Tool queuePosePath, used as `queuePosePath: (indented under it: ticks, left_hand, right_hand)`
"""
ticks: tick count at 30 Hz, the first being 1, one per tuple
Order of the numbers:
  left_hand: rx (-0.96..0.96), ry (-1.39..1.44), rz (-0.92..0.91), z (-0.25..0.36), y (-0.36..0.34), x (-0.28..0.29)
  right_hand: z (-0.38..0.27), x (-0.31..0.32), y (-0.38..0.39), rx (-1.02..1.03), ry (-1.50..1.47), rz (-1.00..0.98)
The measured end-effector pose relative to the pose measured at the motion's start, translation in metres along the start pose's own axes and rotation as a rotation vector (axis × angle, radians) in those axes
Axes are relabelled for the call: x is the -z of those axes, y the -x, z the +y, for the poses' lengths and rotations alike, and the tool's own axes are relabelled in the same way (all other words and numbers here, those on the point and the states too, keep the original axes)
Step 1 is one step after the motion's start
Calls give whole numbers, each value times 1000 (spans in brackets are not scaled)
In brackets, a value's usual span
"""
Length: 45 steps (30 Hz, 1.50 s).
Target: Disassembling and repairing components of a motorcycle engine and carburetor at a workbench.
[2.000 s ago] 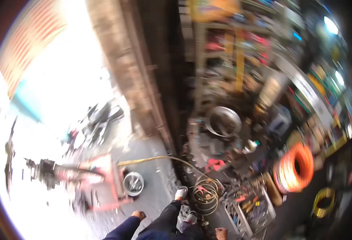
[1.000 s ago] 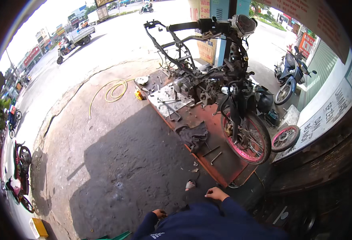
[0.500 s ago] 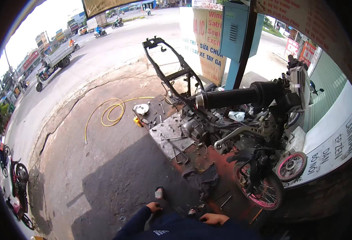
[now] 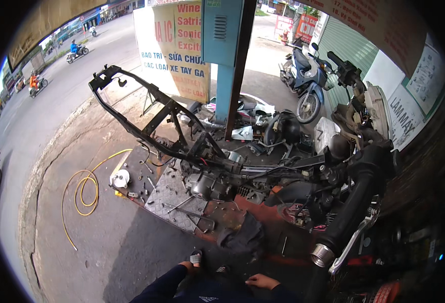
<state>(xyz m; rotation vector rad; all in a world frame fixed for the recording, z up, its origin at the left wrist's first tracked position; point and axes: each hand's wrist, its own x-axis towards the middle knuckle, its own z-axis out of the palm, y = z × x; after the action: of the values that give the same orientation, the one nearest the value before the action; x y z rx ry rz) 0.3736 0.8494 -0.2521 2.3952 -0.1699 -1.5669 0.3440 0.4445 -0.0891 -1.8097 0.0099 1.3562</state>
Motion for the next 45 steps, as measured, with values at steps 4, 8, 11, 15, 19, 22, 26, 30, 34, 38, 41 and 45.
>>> queuePosePath:
  ticks: [4,8,11,15,19,22,26,30,34,38,41,45]
  left_hand:
    - [-236,35,217,-57,-84,-56]
    - [-429,377,368,4,-140,-19]
    - [-464,219,-593,-10,-25,27]
    - [-462,-26,-285,-18,-5,48]
    - [-636,30,378,24,-102,39]
    - [-831,146,545,79,-138,53]
    - [-1088,39,767,114,-179,49]
    - [-1109,95,1222,154,-179,42]
    - [-1119,207,940,203,-185,36]
    - [-1374,341,665,238,-190,24]
    - [-1484,516,543,254,-171,4]
    - [-1763,486,264,264,-132,2]
  right_hand:
    - [131,-57,-109,-276,408,456]
    - [151,-59,-142,-352,510,355]
    - [125,1,-113,-76,99,-62]
    - [123,10,-88,-79,-148,-180]
    - [106,25,-178,133,70,751]
    - [75,46,-228,181,676,1310]
    - [116,56,-258,245,562,1318]
    - [112,36,-206,1182,-770,1166]
    - [202,20,-191,1162,-783,1334]
    - [224,14,-209,662,-109,1654]
    - [212,4,-233,830,-199,1580]
    - [196,4,-237,1014,-293,1486]
